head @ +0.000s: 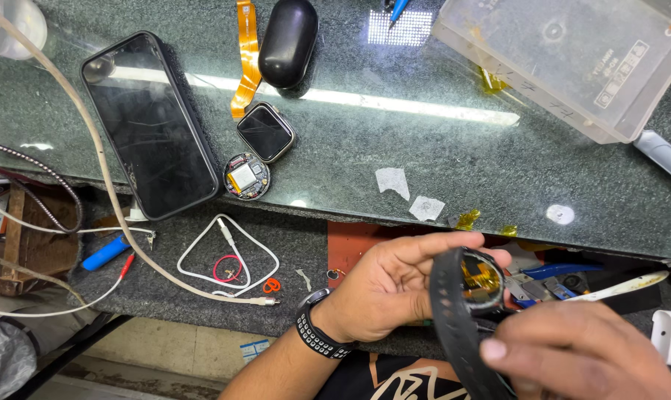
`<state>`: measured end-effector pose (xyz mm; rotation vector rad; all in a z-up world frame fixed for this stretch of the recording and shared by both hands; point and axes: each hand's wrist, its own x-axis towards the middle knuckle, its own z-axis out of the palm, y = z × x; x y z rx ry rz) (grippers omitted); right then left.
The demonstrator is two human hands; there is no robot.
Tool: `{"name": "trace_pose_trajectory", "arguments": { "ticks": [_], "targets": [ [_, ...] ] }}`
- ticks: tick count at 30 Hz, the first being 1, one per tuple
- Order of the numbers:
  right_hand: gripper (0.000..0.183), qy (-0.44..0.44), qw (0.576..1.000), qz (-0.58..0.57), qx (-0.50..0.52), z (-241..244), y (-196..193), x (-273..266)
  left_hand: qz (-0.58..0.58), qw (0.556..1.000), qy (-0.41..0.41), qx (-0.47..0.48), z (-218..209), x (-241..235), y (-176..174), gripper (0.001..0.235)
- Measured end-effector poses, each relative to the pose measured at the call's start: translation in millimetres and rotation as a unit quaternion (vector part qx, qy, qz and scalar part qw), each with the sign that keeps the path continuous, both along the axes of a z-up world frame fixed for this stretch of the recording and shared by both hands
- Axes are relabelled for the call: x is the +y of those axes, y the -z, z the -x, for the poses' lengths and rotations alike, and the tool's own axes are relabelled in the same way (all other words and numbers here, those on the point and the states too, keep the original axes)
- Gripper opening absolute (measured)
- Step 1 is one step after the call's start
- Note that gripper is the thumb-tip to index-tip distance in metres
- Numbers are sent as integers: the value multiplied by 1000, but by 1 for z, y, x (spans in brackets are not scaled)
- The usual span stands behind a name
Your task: The person uses tweezers to manipulate internal components of a disassembled smartwatch, adjusting and repositioning parts within the watch case. The person holds the watch steady with one hand while using the other to carefully move small components.
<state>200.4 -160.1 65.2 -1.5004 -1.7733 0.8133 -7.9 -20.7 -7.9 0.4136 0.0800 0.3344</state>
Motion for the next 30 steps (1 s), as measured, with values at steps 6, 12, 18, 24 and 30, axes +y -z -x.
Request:
{"name": "trace_pose_trajectory", "arguments": {
  "ticks": [6,12,18,24,30],
  "targets": [
    [16,145,988,-39,42,-2,16,-12,35,999,-15,17,0,-2,-3,56],
    [26,257,963,81,-13,-32,38,-29,38,998,-44,-4,1,-3,3,43],
    [26,154,979,121,-54,-41,51,-29,-13,997,-33,75,4,-4,1,34],
    [29,186,922,225,-256,-22,54,-18,-33,996,-31,80,3,-2,-1,33],
    [30,147,960,58,-233,-16,24,2,-137,983,-61,108,-1,-4,7,33]
  ]
}}
